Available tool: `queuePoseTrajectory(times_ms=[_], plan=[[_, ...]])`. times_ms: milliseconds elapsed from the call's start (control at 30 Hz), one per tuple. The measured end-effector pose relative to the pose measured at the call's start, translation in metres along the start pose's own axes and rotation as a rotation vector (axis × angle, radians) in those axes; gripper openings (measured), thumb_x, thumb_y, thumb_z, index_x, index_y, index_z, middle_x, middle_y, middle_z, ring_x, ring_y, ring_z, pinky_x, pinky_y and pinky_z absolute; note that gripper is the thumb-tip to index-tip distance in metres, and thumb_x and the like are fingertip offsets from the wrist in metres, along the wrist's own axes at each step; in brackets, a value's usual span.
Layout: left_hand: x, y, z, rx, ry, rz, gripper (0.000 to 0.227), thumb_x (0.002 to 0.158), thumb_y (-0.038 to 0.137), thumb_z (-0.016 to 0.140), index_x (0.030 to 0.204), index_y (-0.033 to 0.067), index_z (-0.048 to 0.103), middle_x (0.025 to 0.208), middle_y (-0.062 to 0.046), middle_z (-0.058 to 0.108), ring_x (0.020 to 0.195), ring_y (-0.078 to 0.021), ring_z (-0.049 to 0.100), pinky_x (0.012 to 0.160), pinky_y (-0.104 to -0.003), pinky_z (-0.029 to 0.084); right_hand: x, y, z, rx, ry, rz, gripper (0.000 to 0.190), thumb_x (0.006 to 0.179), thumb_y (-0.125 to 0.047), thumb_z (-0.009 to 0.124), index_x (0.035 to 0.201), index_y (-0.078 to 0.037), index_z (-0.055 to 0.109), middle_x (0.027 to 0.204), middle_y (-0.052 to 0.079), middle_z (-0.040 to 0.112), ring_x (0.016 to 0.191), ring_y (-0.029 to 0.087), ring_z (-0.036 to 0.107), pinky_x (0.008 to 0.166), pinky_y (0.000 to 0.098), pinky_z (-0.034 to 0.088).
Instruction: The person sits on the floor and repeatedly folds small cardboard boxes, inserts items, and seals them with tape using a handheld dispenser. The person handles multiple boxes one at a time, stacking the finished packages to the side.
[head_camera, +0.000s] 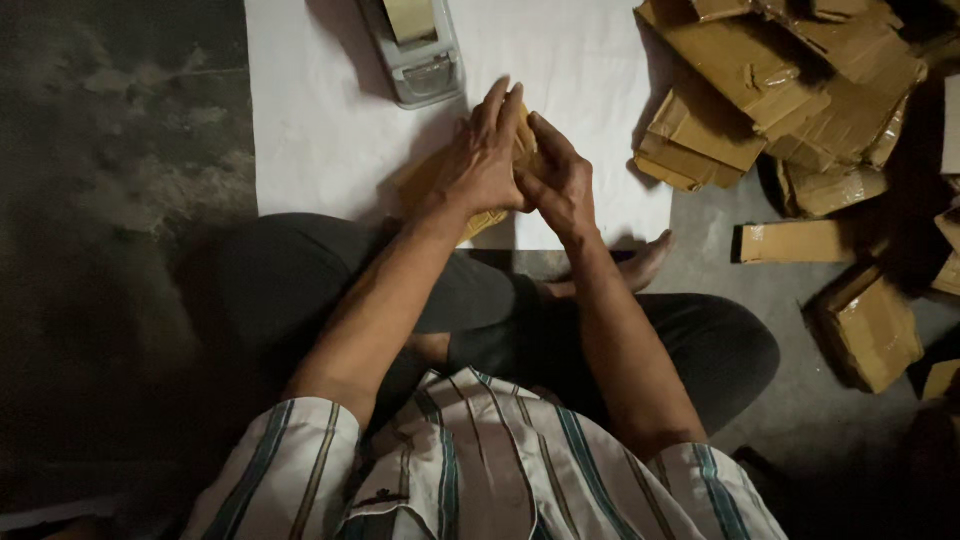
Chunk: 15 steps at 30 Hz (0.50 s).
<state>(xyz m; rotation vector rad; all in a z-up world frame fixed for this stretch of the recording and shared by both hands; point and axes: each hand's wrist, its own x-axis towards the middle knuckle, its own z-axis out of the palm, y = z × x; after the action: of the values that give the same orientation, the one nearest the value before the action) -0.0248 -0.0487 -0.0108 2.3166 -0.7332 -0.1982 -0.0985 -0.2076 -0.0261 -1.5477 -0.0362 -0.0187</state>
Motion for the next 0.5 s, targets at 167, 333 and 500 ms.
queuePoseTrajectory(times_ms=[167, 333, 500], plan=[[0.004, 0.002, -0.002, 0.063, -0.163, -0.122, 0.145, 0.037, 0.034, 0.099, 0.154, 0.002, 0.02, 0.141, -0.015, 0.04, 0.135, -0.0357, 0.041, 0.117, -0.054, 0.03, 0.0, 0.0, 0.003, -0.121, 0.011, 0.015, 0.082, 0.092, -0.02, 0.074, 0.157, 0.01, 0.036, 0.159, 0.028, 0.048, 0.15, 0.036, 0.047, 0.126, 0.0442, 0.039], [0.002, 0.005, 0.001, 0.077, -0.128, -0.079, 0.137, 0.043, 0.029, 0.097, 0.156, 0.0092, 0.023, 0.136, -0.013, 0.044, 0.132, -0.035, 0.044, 0.111, -0.054, 0.038, -0.005, -0.004, 0.006, -0.056, 0.042, 0.096, 0.076, 0.094, -0.016, 0.071, 0.156, 0.009, 0.035, 0.156, 0.027, 0.049, 0.146, 0.034, 0.05, 0.121, 0.042, 0.043], [0.002, 0.001, -0.002, 0.097, -0.105, -0.049, 0.138, 0.043, 0.026, 0.097, 0.159, 0.016, 0.021, 0.13, -0.014, 0.044, 0.124, -0.0377, 0.045, 0.108, -0.053, 0.039, -0.002, -0.012, 0.01, -0.093, 0.033, 0.114, 0.072, 0.094, -0.011, 0.071, 0.156, 0.006, 0.038, 0.156, 0.026, 0.05, 0.144, 0.032, 0.052, 0.117, 0.0409, 0.046]])
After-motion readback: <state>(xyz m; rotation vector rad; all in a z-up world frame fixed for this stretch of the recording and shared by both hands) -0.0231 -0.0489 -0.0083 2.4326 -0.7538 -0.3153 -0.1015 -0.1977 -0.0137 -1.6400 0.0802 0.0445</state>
